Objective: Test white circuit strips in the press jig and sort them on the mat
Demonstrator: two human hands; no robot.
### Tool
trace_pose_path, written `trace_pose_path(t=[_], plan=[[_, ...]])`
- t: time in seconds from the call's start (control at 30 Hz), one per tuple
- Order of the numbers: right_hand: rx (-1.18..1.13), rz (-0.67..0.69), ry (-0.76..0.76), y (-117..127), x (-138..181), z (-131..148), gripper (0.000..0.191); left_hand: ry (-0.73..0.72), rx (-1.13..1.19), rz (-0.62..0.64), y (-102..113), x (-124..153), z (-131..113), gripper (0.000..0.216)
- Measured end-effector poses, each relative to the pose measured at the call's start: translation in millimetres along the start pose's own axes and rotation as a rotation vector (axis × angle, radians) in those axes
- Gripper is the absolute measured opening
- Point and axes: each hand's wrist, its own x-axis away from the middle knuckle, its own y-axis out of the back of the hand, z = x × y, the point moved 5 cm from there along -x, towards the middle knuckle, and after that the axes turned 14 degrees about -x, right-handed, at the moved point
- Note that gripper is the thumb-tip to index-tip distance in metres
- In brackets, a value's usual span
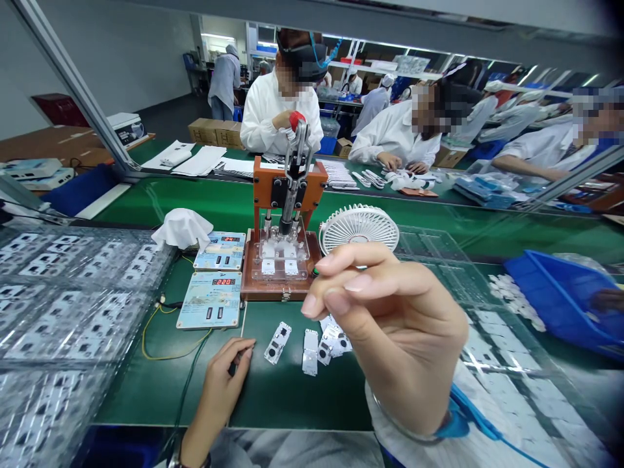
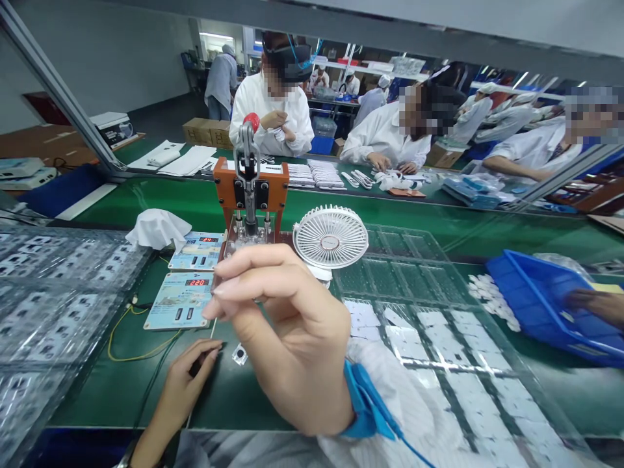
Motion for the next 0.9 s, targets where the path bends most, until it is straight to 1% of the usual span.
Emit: trace_pose_path(t=[0.2,0.3,0.37,0.47,0.5,0.53,0.6,0.67,0.73,0.8,0.83,0.9], plan=[[0.003,0.013,-0.006,-1.2,1.6,-1.1,0.017,0.030,0.014,0.012,-0.1,-0.8,0.0,0.023],[0.046,0.049,-0.025,5.9,4.0,-13.6,0.018,0.054,0.015,0.009,-0.1,-0.7,0.2,0.027],[0.140,0.176,-0.078,13.2,7.5,-31.7,0.017,0.067,0.009,0.007,-0.1,-0.5,0.2,0.028],[0.367,0.448,-0.216,30.4,16.7,-71.7,0.017,0.067,0.008,-0.006,0.2,-0.2,0.4,0.029],[0.450,0.508,-0.234,38.5,19.1,-84.9,0.018,0.067,0.011,-0.009,0.3,-0.2,0.8,0.030],[0.529,0.545,-0.216,47.0,20.4,-96.1,0.020,0.067,0.015,-0.010,0.2,-0.4,1.3,0.031],[0.685,0.617,-0.103,61.1,22.4,-113.7,0.027,0.067,0.021,-0.010,0.0,-0.6,2.1,0.033],[0.829,0.718,0.034,70.0,26.6,-127.6,0.033,0.066,0.029,-0.011,0.1,-0.6,2.1,0.035],[0.947,0.832,0.125,75.5,32.6,-140.4,0.035,0.065,0.042,-0.017,0.5,-0.5,1.6,0.036],[1.018,0.903,0.159,78.8,36.3,-151.6,0.037,0.067,0.053,-0.019,0.9,-0.2,1.0,0.036],[1.041,0.913,0.154,79.9,36.1,-156.5,0.039,0.066,0.056,-0.020,1.1,-0.2,0.7,0.036],[1.071,0.887,0.100,81.1,31.2,-165.2,0.039,0.062,0.058,-0.020,1.5,-0.1,-0.1,0.035]])
